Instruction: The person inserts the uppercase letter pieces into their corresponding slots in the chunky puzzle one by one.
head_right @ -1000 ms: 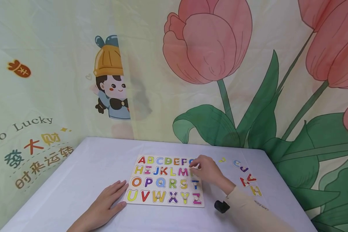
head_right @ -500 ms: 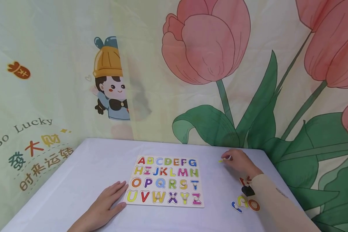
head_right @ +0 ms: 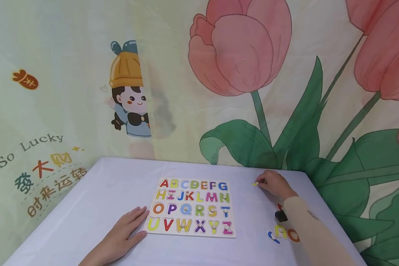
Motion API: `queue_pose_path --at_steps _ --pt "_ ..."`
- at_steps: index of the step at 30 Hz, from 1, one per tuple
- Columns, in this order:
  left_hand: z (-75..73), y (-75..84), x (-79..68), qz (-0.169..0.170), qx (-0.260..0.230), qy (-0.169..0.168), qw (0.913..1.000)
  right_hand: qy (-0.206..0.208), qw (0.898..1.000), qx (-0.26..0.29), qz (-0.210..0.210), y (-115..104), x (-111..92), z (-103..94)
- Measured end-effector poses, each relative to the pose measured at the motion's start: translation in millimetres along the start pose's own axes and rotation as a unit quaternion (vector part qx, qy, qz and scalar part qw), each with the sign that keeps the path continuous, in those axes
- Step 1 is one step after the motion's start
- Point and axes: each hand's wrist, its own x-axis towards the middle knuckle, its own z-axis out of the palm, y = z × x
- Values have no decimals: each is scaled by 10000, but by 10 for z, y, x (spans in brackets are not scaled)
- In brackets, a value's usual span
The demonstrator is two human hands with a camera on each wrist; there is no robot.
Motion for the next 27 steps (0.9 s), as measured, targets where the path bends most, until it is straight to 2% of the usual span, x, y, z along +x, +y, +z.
queue_pose_path --at_steps 10,15,21,27 --pt "8 9 19 10 51 27 10000 113 9998 -129 102 -111 -60 -14" --pt "1 32 21 -7 47 11 10000 152 9976 180 656 -340 -179 -21" --pt "-25 50 30 -63 49 -48 10000 179 9893 510 1354 -608 -325 5" --pt "-4 35 14 -152 37 -70 9999 -30 9857 546 1592 -686 -361 56"
